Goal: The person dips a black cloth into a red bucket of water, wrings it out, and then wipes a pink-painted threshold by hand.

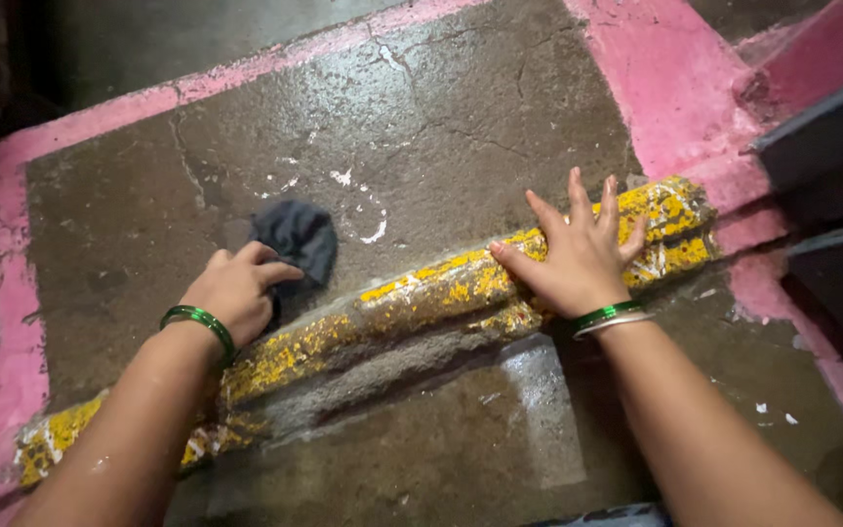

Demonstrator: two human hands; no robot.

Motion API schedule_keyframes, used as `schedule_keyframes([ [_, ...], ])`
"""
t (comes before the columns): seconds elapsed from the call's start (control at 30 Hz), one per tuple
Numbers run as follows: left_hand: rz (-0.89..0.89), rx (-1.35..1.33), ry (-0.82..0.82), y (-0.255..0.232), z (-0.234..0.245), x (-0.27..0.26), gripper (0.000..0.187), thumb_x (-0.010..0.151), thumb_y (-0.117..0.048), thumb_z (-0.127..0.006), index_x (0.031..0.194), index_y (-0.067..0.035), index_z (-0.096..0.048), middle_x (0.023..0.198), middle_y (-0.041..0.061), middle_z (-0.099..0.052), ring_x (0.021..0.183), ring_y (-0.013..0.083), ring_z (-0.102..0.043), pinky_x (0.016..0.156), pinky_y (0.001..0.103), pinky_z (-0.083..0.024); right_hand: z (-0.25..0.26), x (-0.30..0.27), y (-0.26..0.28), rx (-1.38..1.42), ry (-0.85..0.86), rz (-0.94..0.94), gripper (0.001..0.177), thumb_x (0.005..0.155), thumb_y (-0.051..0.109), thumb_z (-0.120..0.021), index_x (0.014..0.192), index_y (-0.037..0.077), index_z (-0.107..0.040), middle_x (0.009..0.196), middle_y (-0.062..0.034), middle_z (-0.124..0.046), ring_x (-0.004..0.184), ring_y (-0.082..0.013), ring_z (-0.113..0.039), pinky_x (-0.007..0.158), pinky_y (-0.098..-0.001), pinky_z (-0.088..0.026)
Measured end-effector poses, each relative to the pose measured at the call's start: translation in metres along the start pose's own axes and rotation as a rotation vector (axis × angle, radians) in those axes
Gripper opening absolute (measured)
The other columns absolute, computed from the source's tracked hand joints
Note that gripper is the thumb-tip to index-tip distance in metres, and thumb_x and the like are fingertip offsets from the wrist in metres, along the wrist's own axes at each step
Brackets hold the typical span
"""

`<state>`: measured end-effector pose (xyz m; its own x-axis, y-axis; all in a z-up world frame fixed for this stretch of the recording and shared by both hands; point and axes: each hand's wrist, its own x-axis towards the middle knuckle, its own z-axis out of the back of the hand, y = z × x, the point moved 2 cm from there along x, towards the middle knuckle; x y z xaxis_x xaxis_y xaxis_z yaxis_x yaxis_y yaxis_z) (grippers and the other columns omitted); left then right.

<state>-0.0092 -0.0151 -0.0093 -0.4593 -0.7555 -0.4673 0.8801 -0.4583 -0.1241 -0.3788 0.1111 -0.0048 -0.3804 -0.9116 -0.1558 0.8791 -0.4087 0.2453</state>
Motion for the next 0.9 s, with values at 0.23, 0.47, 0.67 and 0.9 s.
schedule_keyframes([
  [0.23,-0.082,-0.061,0.042,0.026,-0.021,-0.016,0.043,0.085,-0.013,-0.051,0.12,-0.029,-0.072,0.127,0.007,-0.066,0.108,0.0321,-0.061,0.1,0.041,-0.049,0.001,-0.003,-0.001,0.041,-0.027,0.047,0.091,0.076,0.081,-0.058,0.148,0.027,-0.053,0.169,-0.017,-0.014,0.154,-0.0448,0.003,0.107,-0.0802,0.009],
  [0.47,-0.21,-0.421,0.082,0.093,-0.082,0.067,0.04,0.081,-0.001,-0.048,0.106,-0.01,-0.079,0.087,0.009,-0.078,0.08,0.0212,-0.068,0.077,0.032,-0.055,-0.003,-0.002,-0.004,0.031,-0.033,0.047,0.089,0.076,0.081,-0.058,0.146,0.026,-0.055,0.167,-0.0169,-0.018,0.154,-0.044,0.001,0.107,-0.0789,0.01],
  [0.67,0.15,-0.968,0.432,0.131,-0.137,0.13,0.027,0.094,-0.001,-0.051,0.094,-0.003,-0.077,0.085,0.004,-0.077,0.067,0.0159,-0.064,0.062,0.035,-0.052,-0.004,-0.002,-0.002,-0.007,-0.078,0.056,0.085,0.076,0.08,-0.06,0.141,0.026,-0.06,0.165,-0.016,-0.027,0.152,-0.044,-0.008,0.109,-0.077,0.006],
  [0.9,-0.287,-1.538,0.238,0.165,-0.151,0.122,0.013,0.095,0.006,-0.058,0.084,0.002,-0.065,0.091,0.003,-0.067,0.082,0.0102,-0.066,0.073,0.028,-0.055,-0.007,-0.004,-0.003,-0.027,-0.127,0.079,0.083,0.076,0.078,-0.062,0.141,0.027,-0.06,0.162,-0.0163,-0.031,0.152,-0.0441,-0.012,0.109,-0.078,0.005],
])
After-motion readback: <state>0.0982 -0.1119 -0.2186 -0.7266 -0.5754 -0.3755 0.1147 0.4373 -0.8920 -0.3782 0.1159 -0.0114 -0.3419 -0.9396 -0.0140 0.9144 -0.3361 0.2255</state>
